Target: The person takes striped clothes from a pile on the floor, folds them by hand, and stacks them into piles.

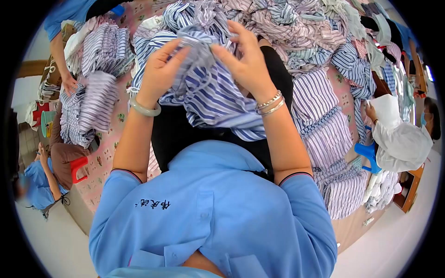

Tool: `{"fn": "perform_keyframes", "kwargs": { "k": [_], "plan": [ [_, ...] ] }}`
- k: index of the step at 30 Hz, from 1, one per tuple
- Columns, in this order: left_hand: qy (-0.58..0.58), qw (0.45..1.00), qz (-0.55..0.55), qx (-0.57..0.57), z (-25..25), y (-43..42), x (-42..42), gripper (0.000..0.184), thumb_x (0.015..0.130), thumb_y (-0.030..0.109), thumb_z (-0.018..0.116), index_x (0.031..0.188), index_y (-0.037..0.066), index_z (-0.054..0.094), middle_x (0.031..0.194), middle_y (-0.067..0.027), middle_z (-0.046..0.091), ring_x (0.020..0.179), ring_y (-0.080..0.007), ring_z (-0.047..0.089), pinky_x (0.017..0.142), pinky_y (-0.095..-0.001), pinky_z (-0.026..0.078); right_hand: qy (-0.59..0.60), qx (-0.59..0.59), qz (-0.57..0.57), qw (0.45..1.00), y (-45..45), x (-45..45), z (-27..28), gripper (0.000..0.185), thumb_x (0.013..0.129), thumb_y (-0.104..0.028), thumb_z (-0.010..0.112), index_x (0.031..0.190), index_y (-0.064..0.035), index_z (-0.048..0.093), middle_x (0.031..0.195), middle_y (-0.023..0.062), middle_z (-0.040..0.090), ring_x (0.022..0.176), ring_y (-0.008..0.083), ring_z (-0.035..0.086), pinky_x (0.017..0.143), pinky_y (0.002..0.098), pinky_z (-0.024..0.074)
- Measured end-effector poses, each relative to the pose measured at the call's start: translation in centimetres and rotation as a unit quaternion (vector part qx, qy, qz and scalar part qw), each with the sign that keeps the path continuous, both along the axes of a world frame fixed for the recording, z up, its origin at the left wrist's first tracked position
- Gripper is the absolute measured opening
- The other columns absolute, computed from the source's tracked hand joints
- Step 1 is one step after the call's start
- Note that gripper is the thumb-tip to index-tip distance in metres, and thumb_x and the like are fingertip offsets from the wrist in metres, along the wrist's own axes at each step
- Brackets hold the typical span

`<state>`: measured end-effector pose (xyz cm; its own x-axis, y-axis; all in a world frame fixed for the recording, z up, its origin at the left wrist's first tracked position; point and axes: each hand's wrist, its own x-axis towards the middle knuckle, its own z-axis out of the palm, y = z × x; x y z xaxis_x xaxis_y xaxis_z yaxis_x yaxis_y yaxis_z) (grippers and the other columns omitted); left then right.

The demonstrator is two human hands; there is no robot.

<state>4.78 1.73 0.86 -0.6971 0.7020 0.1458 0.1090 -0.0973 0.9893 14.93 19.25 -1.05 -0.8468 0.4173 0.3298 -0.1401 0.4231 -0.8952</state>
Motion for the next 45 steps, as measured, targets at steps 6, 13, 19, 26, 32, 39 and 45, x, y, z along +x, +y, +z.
{"fn": "perform_keyframes", "kwargs": {
  "k": [6, 13, 19, 26, 32, 39, 45],
  "plan": [
    [0.237, 0.967, -0.075, -0.047, 3.1, 0.0, 0.3, 0.021, 0.085, 0.006, 0.057, 0.105, -0.001, 0.06, 0.087, -0.01, 0.065, 0.076, -0.0123, 0.061, 0.069, -0.0231, 0.047, 0.061, 0.218, 0.056, 0.972, 1.2, -1.4, 1.5, 0.053, 0.079, -0.026, 0.068, 0.123, -0.0048, 0.048, 0.116, 0.0145, 0.05, 0.1, 0.0171, 0.053, 0.086, 0.0292, 0.0437],
    [0.109, 0.993, 0.028, 0.015, 0.9, -1.3, -0.5, 0.022, 0.086, 0.004, 0.058, 0.107, -0.004, 0.059, 0.091, -0.0041, 0.064, 0.081, -0.0069, 0.057, 0.071, -0.0198, 0.046, -0.213, -0.224, 0.155, 0.938, 0.1, 1.3, -2.3, 0.031, 0.086, -0.032, 0.062, 0.086, -0.0013, 0.061, 0.071, -0.0007, 0.058, 0.061, 0.0054, 0.053, 0.058, 0.0191, 0.0438],
    [0.044, 0.999, -0.001, 0.001, 0.2, -2.1, 1.1, 0.016, 0.088, 0.003, 0.055, 0.102, -0.003, 0.058, 0.082, 0.001, 0.059, 0.07, -0.0013, 0.049, 0.06, -0.0174, 0.04, -0.129, -0.28, 0.161, 0.937, 0.5, 1.5, -3.4, 0.019, 0.089, -0.021, 0.057, 0.089, -0.0024, 0.061, 0.081, 0.0, 0.061, 0.073, 0.0058, 0.055, 0.069, 0.0208, 0.0452],
    [0.11, 0.886, -0.322, -0.315, 0.8, -7.4, 1.3, 0.019, 0.082, 0.018, 0.063, 0.095, 0.004, 0.061, 0.08, -0.0081, 0.062, 0.068, -0.015, 0.06, 0.059, -0.0275, 0.045, 0.057, -0.586, 0.127, 0.798, 1.3, 2.7, -2.2, 0.019, 0.093, -0.016, 0.043, 0.093, -0.0026, 0.055, 0.095, 0.0067, 0.062, 0.087, 0.0145, 0.057, 0.08, 0.0298, 0.0452],
    [0.28, 0.944, -0.091, -0.148, -0.7, -2.2, 1.2, 0.036, 0.078, 0.016, 0.068, 0.108, -0.001, 0.057, 0.099, -0.0128, 0.062, 0.091, -0.0224, 0.059, 0.083, -0.0301, 0.044, 0.005, -0.593, 0.146, 0.791, -1.9, 2.7, -1.7, 0.016, 0.093, -0.013, 0.042, 0.088, -0.0047, 0.054, 0.087, 0.0034, 0.061, 0.078, 0.0109, 0.056, 0.074, 0.0253, 0.0453],
    [0.326, 0.921, -0.133, -0.168, -3.6, -0.9, -0.1, 0.027, 0.072, 0.011, 0.066, 0.099, 0.008, 0.064, 0.085, -0.0078, 0.056, 0.073, -0.0249, 0.057, 0.064, -0.0325, 0.047, -0.108, -0.246, 0.147, 0.952, 0.3, 4.6, -0.7, 0.011, 0.091, -0.011, 0.053, 0.093, -0.0004, 0.054, 0.082, -0.0018, 0.055, 0.075, 0.004, 0.049, 0.069, 0.0185, 0.0416],
    [0.33, 0.919, -0.122, -0.179, -1.8, -1.1, 0.1, 0.027, 0.07, 0.0, 0.064, 0.095, 0.007, 0.066, 0.079, -0.0063, 0.056, 0.072, -0.0207, 0.057, 0.064, -0.0289, 0.046, -0.199, -0.279, 0.199, 0.918, -0.2, 5.3, -1.5, 0.012, 0.089, -0.008, 0.054, 0.097, 0.0004, 0.053, 0.077, -0.0009, 0.054, 0.07, 0.004, 0.05, 0.063, 0.0184, 0.042]
  ]
}}
